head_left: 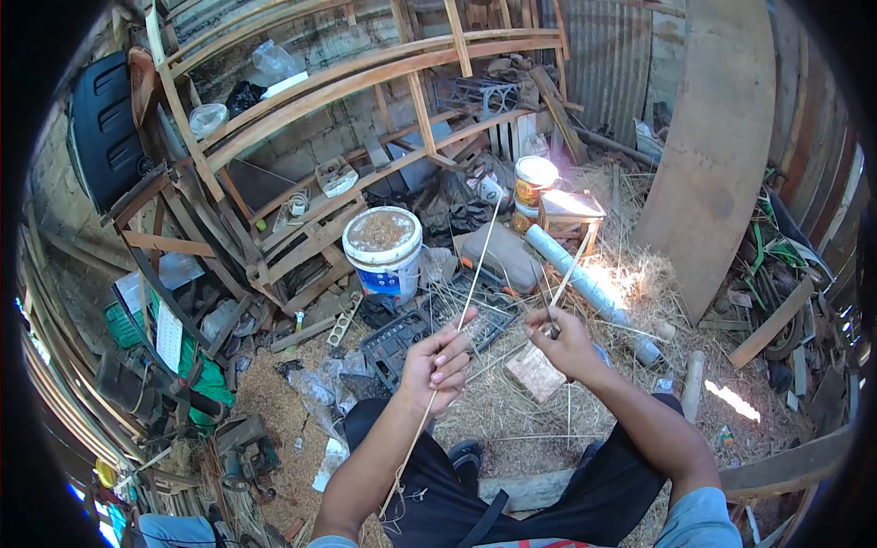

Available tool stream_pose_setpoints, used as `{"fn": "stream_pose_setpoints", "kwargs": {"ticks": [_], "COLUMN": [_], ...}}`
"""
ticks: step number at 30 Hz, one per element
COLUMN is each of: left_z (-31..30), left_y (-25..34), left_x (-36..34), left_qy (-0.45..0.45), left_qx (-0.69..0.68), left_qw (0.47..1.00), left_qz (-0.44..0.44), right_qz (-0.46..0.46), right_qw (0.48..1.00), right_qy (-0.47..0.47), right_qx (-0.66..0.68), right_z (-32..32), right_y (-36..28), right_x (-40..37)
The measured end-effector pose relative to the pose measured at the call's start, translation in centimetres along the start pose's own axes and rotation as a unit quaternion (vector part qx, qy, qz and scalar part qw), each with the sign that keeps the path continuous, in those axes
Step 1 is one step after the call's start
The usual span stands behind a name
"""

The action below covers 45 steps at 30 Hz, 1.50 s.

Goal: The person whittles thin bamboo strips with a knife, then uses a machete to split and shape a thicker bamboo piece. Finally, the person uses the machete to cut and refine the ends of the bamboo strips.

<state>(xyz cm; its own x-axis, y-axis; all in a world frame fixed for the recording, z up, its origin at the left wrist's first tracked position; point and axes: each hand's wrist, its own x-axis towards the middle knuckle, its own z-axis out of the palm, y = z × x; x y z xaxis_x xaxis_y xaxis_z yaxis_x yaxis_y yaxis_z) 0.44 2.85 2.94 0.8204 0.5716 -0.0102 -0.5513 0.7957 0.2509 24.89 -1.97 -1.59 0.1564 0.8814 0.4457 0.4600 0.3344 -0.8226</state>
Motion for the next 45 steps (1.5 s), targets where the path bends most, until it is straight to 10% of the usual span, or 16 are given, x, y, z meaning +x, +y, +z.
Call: {"fn": "stream_pose_setpoints", "kwargs": {"ticks": [4, 9, 13, 23, 29, 32, 36, 41, 45], "left_z": [0.6, 1.5, 1.2, -1.5, 2.5, 5.3, 5.6, 3.7, 2.6], "left_y": [1.8, 3.0, 2.9, 6.3, 6.8, 8.0, 11.0, 9.4, 5.3], "left_x": [3.1, 8.7, 12.9, 10.8, 3.7, 2.2, 1.5, 0.3, -0.3], "left_qy": [0.034, 0.159, 0.173, 0.203, 0.201, -0.037, -0.068, 0.044, 0.125], "left_qx": [0.16, 0.299, 0.272, 0.512, 0.842, 0.925, 0.978, 0.892, 0.642], "left_qw": [0.985, 0.923, 0.914, 0.806, 0.472, 0.185, 0.196, 0.446, 0.755], "left_qz": [0.054, 0.183, 0.247, 0.219, 0.169, 0.331, 0.032, -0.065, -0.045], "right_qz": [0.278, 0.319, 0.252, 0.068, -0.011, -0.042, -0.086, -0.076, -0.13], "right_qw": [0.942, 0.877, 0.905, 0.995, 0.982, 0.976, 0.974, 0.982, 0.958], "right_qy": [-0.132, -0.137, -0.214, -0.046, -0.09, -0.117, -0.111, 0.018, 0.116], "right_qx": [0.133, 0.333, 0.267, -0.053, -0.166, -0.176, -0.177, -0.172, -0.227], "right_z": [-0.6, 0.9, 0.8, -1.4, -3.1, -3.9, -4.6, -5.1, -4.6], "right_y": [-2.9, -3.9, -2.4, 1.4, 2.1, 2.0, 2.0, 0.3, -2.7], "right_x": [-0.2, -1.0, -0.6, 1.0, 2.2, 2.4, 3.2, 3.3, 3.1]}}
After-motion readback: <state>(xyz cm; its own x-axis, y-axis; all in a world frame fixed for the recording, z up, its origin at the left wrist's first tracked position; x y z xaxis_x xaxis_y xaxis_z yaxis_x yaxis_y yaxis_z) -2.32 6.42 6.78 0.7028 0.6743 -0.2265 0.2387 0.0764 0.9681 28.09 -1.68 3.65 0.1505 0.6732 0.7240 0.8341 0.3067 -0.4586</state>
